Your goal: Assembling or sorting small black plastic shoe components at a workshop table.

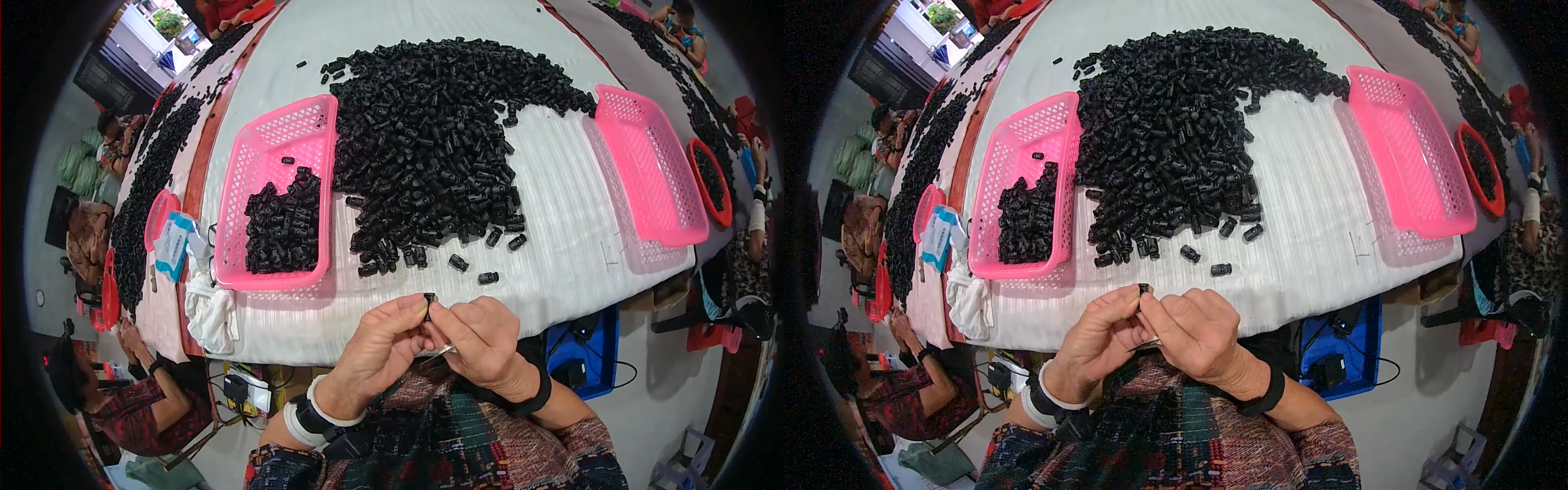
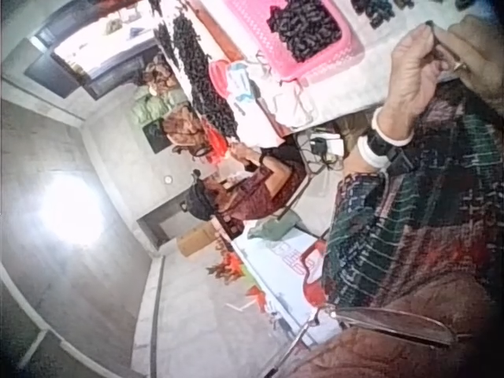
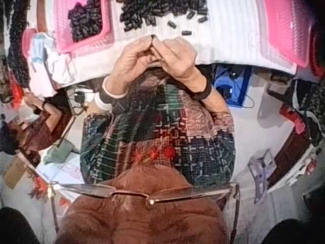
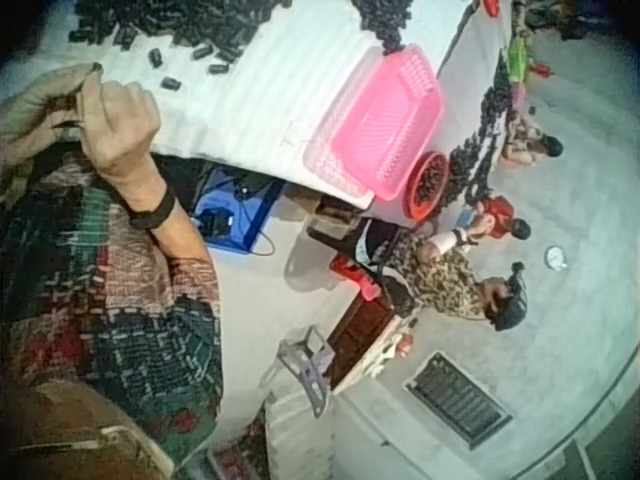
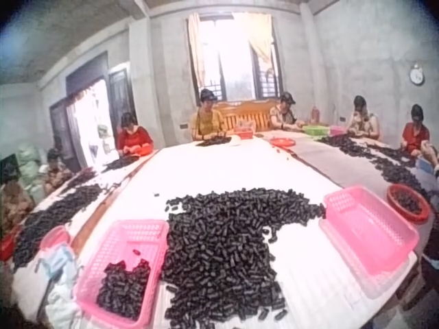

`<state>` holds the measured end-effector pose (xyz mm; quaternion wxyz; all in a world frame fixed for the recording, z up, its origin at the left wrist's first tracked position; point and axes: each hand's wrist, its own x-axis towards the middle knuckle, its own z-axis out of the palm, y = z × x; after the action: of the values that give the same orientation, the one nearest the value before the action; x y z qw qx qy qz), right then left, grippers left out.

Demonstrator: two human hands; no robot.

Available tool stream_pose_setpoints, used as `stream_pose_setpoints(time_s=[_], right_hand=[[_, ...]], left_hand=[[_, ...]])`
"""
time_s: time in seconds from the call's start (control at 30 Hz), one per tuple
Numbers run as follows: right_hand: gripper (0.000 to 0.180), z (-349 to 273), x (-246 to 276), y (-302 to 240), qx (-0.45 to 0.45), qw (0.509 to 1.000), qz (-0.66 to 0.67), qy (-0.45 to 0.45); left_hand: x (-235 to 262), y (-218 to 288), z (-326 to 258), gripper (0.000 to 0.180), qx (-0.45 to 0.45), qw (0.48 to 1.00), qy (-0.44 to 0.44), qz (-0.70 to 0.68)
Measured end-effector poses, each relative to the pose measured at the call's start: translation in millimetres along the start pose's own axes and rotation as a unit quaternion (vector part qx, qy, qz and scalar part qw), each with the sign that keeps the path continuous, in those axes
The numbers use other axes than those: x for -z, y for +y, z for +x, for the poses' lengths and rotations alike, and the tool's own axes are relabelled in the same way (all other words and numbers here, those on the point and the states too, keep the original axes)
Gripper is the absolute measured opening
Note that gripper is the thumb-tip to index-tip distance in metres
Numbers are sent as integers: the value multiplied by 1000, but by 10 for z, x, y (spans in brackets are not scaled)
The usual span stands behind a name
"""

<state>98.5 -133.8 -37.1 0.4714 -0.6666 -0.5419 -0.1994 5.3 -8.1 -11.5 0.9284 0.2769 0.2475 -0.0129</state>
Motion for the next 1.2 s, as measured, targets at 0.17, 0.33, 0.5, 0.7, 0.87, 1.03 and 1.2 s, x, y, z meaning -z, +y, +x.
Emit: stream_pose_setpoints(time_s=[0.17, 0.33, 0.5, 0.7, 0.87, 1.03, 1.2], right_hand=[[38, -11, 20, -17, 21, 1000, 11, 10], [38, -9, 19, -32, 34, 999, 9, -1], [38, 25, 42, -56, 35, 999, -3, 4], [40, 43, 67, -75, 40, 999, -13, -26], [42, 71, 92, -86, 29, 997, -25, -63], [42, 230, 323, -61, -207, 965, 132, -88], [20, 122, 251, 20, -285, 889, 333, -135]], left_hand=[[-22, -6, -27, 16, 5, 1000, -21, 15], [58, -32, -35, 16, 3, 1000, -10, 15], [31, -3, -66, 17, 1, 1000, 4, 1], [58, 1, -81, 17, -4, 1000, 11, 0], [43, -18, -98, 17, -9, 1000, 5, 7], [2, 14, -147, 19, 5, 1000, -4, 10], [-51, 48, -180, 19, 11, 1000, 3, 22]])
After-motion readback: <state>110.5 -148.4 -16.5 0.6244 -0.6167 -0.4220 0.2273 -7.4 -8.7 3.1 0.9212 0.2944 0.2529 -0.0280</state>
